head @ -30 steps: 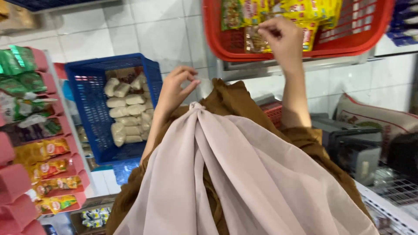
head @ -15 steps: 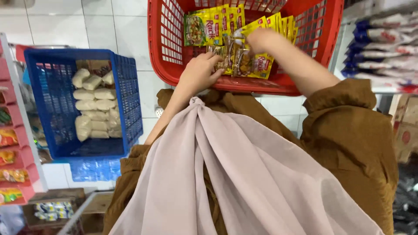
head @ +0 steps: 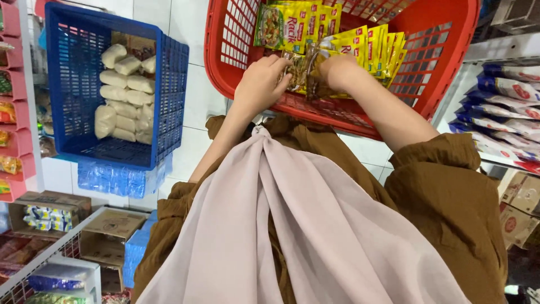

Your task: The person organizes packets of seasoning and food items on retail shelves by picking them up from a red basket and blue crate and placing them into pink bins and onto shelves.

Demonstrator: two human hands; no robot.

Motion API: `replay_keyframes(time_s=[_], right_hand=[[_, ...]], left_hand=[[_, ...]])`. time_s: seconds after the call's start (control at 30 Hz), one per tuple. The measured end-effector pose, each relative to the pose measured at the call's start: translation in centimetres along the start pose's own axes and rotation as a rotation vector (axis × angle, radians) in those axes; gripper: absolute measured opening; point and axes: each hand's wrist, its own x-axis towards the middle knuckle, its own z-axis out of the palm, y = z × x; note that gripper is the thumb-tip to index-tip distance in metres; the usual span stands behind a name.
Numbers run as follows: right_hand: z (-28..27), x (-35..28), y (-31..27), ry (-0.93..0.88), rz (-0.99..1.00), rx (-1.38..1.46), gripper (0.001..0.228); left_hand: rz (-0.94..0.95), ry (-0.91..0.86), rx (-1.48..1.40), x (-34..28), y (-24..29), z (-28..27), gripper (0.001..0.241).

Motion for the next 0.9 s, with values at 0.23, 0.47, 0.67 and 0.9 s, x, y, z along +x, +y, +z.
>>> replay_keyframes(time_s=[0.23,0.47,0.67,0.9], right_hand=[[-8.5,-9.6,-1.9,0.678,-0.241,-0.017,0.012],[-16.1,-18.1,-9.1,1.614,-0.383,-0.112,0.012],[-15.1,-14.9,-17.7,1.390,-0.625,0.251,0.049],[-16.4,-6.4,-24.6,0.946,-0.562,0.252,0.078]], left_hand=[[0.234,0.260,-0.128,0.3,1.6,-2.9,0.067],[0.030,0.284,-0.525,-0.2,0.0,-2.3,0.053],[-0.148,0.364,-1.701,-4.5,-4.5,-4.0,0.050],[-0.293,0.577,-1.622,-14.3,-8.5,-6.1,0.061]])
